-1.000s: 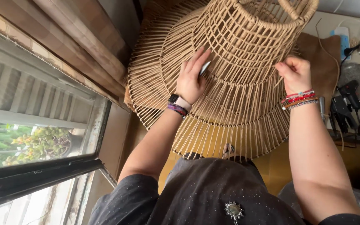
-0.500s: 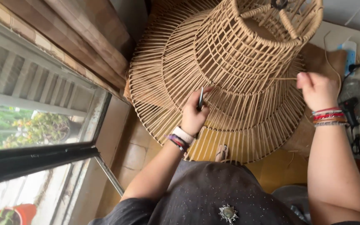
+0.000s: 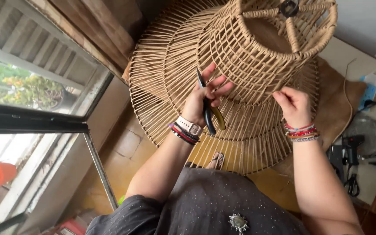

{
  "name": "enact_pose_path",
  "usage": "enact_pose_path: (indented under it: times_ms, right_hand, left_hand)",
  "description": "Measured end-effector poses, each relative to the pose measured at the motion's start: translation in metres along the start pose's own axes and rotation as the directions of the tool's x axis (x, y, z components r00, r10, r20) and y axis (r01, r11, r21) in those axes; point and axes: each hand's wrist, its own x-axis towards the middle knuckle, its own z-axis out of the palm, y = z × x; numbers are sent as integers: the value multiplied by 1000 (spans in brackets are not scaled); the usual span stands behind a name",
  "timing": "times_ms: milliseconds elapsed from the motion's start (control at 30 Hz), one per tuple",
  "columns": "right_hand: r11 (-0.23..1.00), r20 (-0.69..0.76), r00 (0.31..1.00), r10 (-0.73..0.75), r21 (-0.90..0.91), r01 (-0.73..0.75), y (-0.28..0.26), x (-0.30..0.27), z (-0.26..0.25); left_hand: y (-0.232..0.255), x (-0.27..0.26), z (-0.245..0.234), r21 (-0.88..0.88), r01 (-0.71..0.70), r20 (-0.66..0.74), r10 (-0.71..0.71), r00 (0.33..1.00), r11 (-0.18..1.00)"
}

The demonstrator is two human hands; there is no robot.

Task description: Weaving and trimming wicker strands on a large lampshade using cutters

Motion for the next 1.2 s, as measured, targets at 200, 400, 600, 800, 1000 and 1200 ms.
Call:
enact_pose_path:
  times_ms: [200,400,600,800,1000,1200]
  right_hand:
    - [942,27,999,38,332,-45,-33,-1,-2]
    - [701,-57,915,-399,-663,264,-156,26,-70]
    - [545,204,744,-636,-564,621,-143,100,-85]
    - [731,166,782,-601,-280,622,-142,106,-91]
    - [599,83,675,-733,-393,698,-219,122,-42]
    - [616,-131,716,-686,-628,475,-225,138,12]
  left_hand:
    - [-5,-24,10,32,-69,-15,70,997,997]
    - [-22,-70,19,361,53,-444,121,888,931]
    - [-68,-73,-10,407,120,-541,133,830,905]
    - [-60,-54,-22,597,56,-340,190,921,800]
    - [41,10,-49,737,0,-210,230,950,675]
    - [105,130,-105,854,-316,241,226,944,413]
